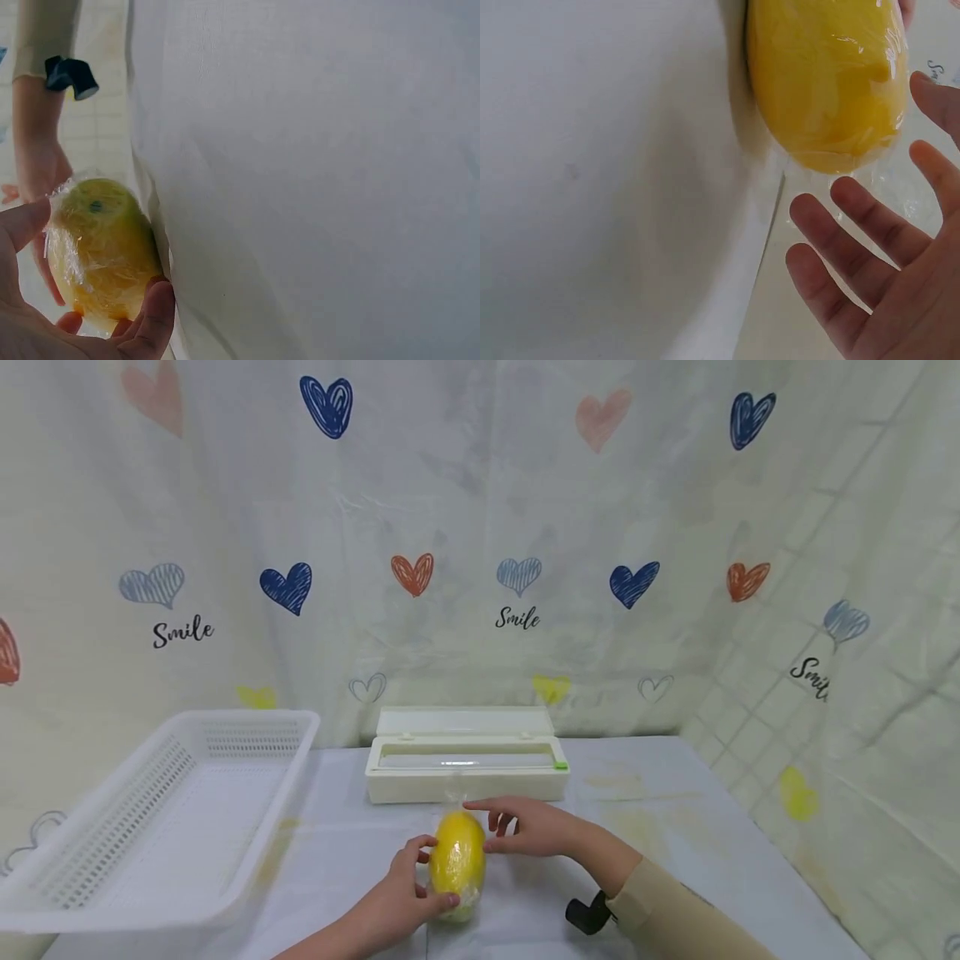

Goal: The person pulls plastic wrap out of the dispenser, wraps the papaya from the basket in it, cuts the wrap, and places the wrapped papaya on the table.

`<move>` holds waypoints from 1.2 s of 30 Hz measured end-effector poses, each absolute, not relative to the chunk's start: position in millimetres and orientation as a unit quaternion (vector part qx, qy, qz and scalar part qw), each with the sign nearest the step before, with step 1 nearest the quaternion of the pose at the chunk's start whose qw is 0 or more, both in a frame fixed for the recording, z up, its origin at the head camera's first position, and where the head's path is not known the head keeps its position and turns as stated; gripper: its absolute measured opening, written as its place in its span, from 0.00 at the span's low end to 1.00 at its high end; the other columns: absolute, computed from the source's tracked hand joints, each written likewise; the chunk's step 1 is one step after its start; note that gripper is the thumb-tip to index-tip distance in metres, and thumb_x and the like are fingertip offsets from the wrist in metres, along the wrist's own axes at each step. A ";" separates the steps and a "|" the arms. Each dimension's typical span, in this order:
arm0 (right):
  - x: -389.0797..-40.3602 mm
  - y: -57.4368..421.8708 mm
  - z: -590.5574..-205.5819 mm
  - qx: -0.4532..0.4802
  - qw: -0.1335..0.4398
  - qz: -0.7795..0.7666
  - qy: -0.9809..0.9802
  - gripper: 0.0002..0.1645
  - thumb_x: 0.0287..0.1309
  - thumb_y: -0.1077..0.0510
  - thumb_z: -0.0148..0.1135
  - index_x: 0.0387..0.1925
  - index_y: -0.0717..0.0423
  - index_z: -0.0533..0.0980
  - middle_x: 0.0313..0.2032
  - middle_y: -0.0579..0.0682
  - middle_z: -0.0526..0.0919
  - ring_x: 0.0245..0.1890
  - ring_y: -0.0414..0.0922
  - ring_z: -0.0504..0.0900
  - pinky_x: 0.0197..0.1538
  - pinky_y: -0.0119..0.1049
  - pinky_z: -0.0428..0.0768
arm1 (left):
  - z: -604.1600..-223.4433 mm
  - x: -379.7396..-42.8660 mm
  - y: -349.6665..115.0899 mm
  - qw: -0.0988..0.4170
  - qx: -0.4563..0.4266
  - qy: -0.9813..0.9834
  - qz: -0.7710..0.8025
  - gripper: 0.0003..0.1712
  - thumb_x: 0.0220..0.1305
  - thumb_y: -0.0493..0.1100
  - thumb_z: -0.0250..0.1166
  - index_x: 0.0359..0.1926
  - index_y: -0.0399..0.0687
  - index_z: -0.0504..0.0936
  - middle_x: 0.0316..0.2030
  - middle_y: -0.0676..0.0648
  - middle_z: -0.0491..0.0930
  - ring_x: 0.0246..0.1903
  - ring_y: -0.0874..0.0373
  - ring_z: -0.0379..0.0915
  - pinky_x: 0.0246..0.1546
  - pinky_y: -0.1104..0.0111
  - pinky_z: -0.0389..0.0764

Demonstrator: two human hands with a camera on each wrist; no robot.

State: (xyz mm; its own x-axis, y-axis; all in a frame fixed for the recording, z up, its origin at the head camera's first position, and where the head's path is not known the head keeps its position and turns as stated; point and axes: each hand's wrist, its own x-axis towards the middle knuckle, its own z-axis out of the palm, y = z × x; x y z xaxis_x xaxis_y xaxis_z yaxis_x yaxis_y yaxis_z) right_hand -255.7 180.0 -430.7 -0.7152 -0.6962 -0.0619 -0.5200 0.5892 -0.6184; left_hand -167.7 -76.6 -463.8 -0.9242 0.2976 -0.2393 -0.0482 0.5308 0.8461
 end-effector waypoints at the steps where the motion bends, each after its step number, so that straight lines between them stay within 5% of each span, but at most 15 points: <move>1: -257.7 178.1 -430.1 -0.349 0.153 -0.287 0.879 0.35 0.62 0.40 0.65 0.70 0.31 0.68 0.45 0.43 0.80 0.41 0.37 0.78 0.44 0.31 0.80 | -463.6 -167.2 -76.2 0.179 0.072 0.856 0.479 0.54 0.52 0.62 0.75 0.70 0.49 0.55 0.60 0.41 0.62 0.40 0.54 0.74 0.37 0.57 0.78; 18: -249.9 180.4 -431.2 -0.306 0.171 -0.258 0.900 0.36 0.59 0.37 0.66 0.68 0.24 0.67 0.38 0.35 0.81 0.35 0.35 0.78 0.40 0.30 0.79 | -467.1 -181.9 -77.3 0.196 0.082 0.851 0.481 0.46 0.53 0.53 0.75 0.70 0.63 0.63 0.66 0.41 0.65 0.37 0.52 0.73 0.35 0.59 0.78; 26: -215.9 184.8 -435.0 -0.255 0.128 -0.269 0.920 0.37 0.60 0.39 0.66 0.70 0.34 0.68 0.29 0.34 0.80 0.29 0.35 0.76 0.34 0.31 0.78 | -463.7 -200.0 -90.4 0.227 0.161 0.832 0.479 0.41 0.54 0.50 0.74 0.68 0.73 0.67 0.65 0.47 0.68 0.41 0.52 0.74 0.39 0.56 0.77; 36: -174.0 188.6 -443.0 -0.230 0.114 -0.335 0.907 0.42 0.62 0.47 0.67 0.73 0.49 0.62 0.35 0.36 0.86 0.33 0.33 0.81 0.40 0.32 0.82 | -448.4 -224.1 -103.7 0.267 0.245 0.818 0.447 0.37 0.55 0.41 0.68 0.63 0.81 0.72 0.66 0.54 0.68 0.50 0.48 0.72 0.49 0.49 0.75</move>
State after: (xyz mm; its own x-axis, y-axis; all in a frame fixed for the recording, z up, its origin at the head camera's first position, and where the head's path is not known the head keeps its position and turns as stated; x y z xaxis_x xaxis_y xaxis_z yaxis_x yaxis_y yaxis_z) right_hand -174.0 188.6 -443.0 -0.8678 -0.4941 -0.0526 -0.3414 0.6698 -0.6594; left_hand -224.1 -103.7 -448.4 -0.7375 0.6395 -0.2172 0.1621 0.4798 0.8623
